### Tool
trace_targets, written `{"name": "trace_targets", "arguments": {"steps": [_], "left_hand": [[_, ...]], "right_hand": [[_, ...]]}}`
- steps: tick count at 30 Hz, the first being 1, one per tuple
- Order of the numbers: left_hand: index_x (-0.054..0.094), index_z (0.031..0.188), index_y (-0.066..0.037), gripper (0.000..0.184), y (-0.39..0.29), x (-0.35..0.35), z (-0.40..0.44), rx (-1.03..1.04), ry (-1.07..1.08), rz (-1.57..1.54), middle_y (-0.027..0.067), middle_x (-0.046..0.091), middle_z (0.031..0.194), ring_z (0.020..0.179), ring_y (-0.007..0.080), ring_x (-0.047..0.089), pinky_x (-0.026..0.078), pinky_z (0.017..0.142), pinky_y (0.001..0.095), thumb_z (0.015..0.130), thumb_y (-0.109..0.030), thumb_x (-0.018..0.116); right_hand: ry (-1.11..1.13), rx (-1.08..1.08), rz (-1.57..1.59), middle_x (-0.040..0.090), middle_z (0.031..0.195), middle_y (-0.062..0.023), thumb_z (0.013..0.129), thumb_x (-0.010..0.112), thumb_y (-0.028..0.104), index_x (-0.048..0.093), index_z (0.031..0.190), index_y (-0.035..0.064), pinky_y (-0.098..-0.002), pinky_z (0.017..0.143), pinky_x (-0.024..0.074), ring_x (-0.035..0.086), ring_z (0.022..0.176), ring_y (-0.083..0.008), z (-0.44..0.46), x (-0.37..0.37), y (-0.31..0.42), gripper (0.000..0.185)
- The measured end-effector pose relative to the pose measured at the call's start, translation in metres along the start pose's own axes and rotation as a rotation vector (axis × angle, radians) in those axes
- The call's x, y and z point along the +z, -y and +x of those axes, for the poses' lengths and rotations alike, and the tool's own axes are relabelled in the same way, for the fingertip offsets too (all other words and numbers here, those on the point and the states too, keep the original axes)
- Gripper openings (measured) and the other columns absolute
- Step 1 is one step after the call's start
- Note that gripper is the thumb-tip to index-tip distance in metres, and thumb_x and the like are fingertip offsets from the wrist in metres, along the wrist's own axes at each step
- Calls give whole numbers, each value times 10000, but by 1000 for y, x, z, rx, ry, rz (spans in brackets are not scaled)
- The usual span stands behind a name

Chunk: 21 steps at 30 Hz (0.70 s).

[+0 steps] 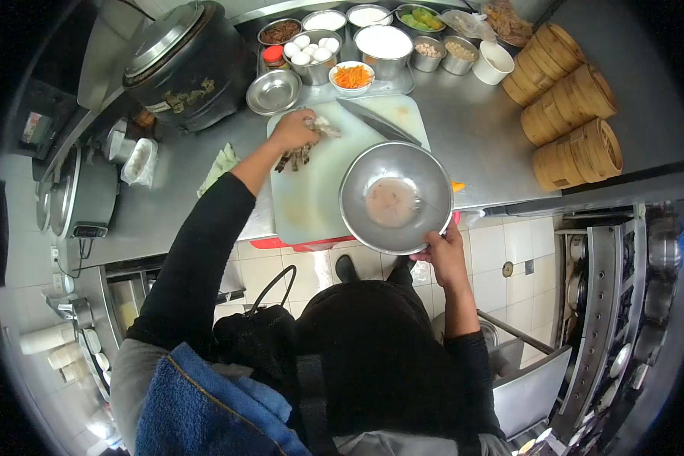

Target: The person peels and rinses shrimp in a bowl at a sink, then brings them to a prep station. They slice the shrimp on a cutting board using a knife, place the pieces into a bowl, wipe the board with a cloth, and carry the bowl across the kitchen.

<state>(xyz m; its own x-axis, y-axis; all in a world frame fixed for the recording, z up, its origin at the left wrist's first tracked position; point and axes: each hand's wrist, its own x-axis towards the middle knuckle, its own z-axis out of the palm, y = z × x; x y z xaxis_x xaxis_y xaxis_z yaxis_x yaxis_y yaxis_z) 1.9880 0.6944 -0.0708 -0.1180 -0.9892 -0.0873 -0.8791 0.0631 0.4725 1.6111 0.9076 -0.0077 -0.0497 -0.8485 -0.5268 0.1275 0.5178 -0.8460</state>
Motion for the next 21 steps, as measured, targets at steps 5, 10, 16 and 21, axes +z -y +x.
{"name": "trace_targets", "arguments": {"steps": [5, 10, 16, 21], "left_hand": [[508, 1428, 33, 852, -21, -56, -12, -88, 210, -782, 163, 649, 1239, 1043, 209, 638, 513, 907, 317, 674, -223, 811], [451, 1452, 82, 893, -97, -82, -33, 49, 394, -790, 166, 643, 1245, 1066, 213, 635, 520, 902, 315, 668, -181, 787], [607, 1318, -27, 709, -165, -10, -53, 211, 600, -517, 135, 694, 1138, 970, 232, 677, 551, 822, 349, 660, -208, 801], [639, 1309, -102, 727, -194, 26, -82, 413, 555, 29, 208, 657, 1231, 1187, 359, 605, 492, 986, 433, 638, -309, 828]], "right_hand": [[36, -11, 17, 625, 1020, -127, 883, 517, 14, 410, 1419, 22, -361, 603, 633, 678, 713, -204, 7, 5, 5, 546], [118, 3, -3, 652, 1109, -213, 903, 504, 19, 303, 1480, -6, -320, 584, 636, 740, 778, -268, 18, 14, 16, 612], [145, -1, 21, 637, 1155, -226, 911, 478, 8, 295, 1471, -5, -338, 627, 655, 744, 820, -313, 23, 24, 18, 589], [131, -1, 3, 634, 1157, -218, 898, 486, 6, 329, 1443, 11, -356, 648, 663, 726, 908, -299, 17, 28, 22, 567]]}}
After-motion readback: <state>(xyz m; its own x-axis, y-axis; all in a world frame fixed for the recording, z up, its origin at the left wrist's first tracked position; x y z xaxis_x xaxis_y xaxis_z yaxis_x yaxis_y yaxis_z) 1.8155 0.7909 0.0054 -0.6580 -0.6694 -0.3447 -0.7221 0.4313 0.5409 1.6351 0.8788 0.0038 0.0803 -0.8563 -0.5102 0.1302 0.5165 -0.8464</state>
